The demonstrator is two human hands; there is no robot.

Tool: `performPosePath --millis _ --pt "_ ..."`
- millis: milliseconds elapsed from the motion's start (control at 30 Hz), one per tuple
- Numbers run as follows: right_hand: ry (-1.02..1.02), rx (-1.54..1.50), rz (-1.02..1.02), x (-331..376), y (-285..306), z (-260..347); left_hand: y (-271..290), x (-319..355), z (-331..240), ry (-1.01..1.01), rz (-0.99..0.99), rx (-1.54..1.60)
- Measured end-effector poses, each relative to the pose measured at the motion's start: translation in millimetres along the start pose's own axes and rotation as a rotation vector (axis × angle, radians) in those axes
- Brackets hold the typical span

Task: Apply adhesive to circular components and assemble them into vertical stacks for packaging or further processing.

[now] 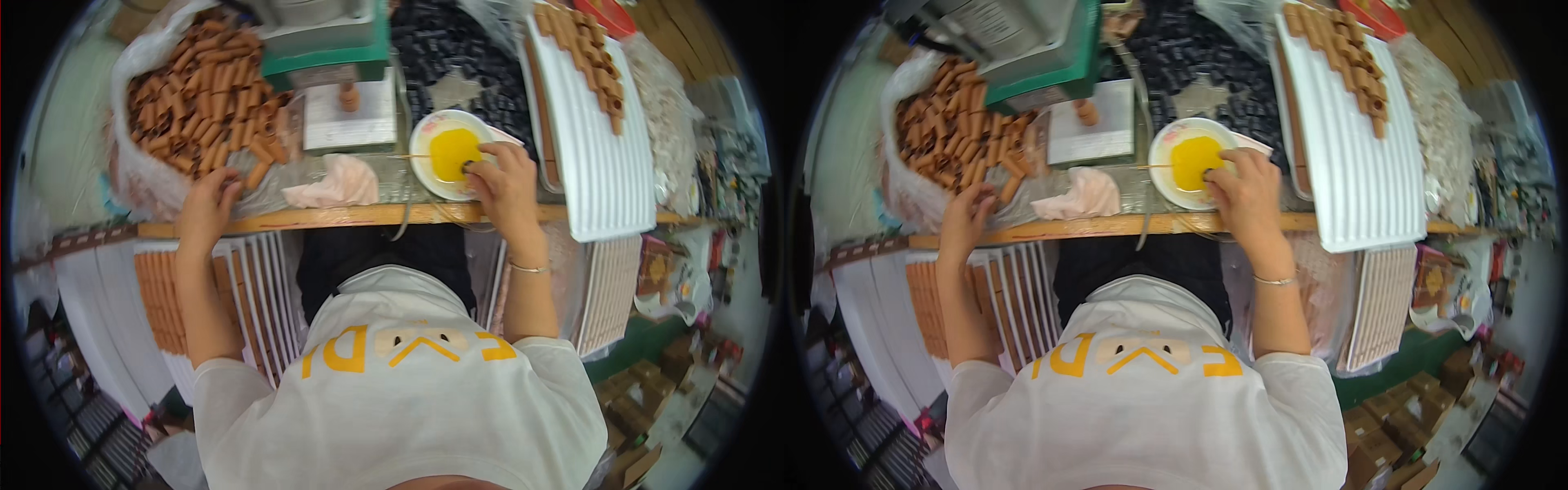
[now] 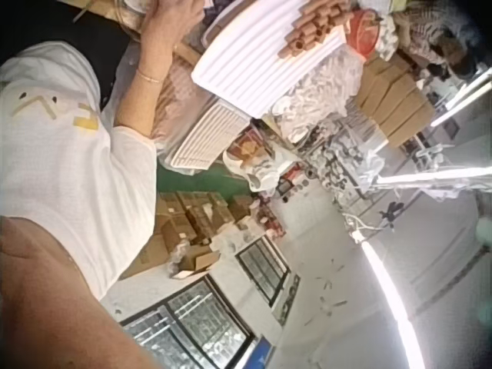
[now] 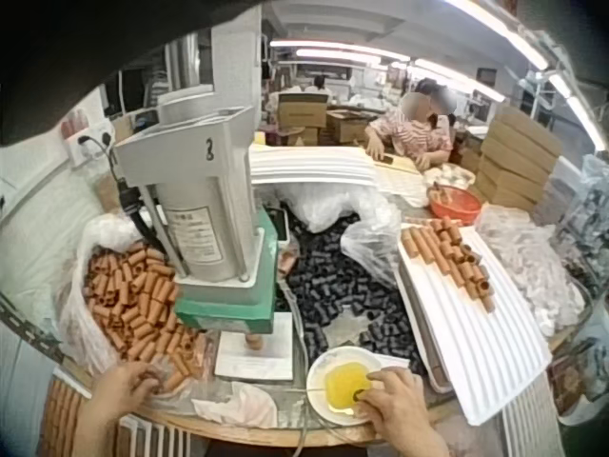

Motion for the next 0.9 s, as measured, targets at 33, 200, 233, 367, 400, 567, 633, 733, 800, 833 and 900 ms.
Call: performPosePath --millis 33,200,233,367,400,567,633,733,800,833,900 --pt "0.010 0.024 0.030 1.7 -4.8 1.8 2.6 2.0 3.0 -0.012 -0.007 0.043" --pt "-0.050 -0.132 -0.167 -7.7 22.4 0.4 -4.8 5.4 2.5 -0.040 0.026 -0.039" --pt "-0.091 -0.167 -0.205 -8.3 28.2 -1.0 -6.6 5.7 3.3 -0.019 0.030 -0.015" --pt "-0.353 -0.600 -0.208 5.1 28.7 -20.0 15.2 9.7 -48.8 -0.133 -0.121 0.279" --pt "-0.395 -0.718 -0.192 7.0 26.7 -19.4 5.3 8.2 -60.1 -0.158 -0.045 0.438" --pt "-0.348 -0.995 -0.137 -14.2 21.5 22.7 -44.0 9.4 -166.8 -0.462 0.058 0.557" --pt "-0.194 -0.826 -0.168 -22.6 32.5 38.0 -58.3 10.8 -201.9 -0.517 0.076 0.579" --pt "-0.120 -0.621 -0.229 -20.4 49.8 36.1 -79.2 10.5 -241.5 -0.589 0.096 0.665" --pt "-0.027 -0.316 -0.171 -18.5 54.7 33.4 -88.3 8.3 -255.2 -0.602 0.063 0.691" --pt "-0.030 -0.296 -0.179 -20.1 62.7 27.9 -95.0 9.5 -261.1 -0.620 0.067 0.702" --pt "0.016 -0.196 -0.120 -25.5 73.0 24.9 -103.9 8.6 -261.1 -0.548 0.043 0.851"
Point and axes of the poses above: each hand's wrist, its own x-axis away from the middle knuckle, its own y-axis out of the back of the hand, z = x × y, the point moved 9 cm from there along -x, towards the middle knuckle, and after that the axes turned 4 degrees about -z, right-handed, at the moved point
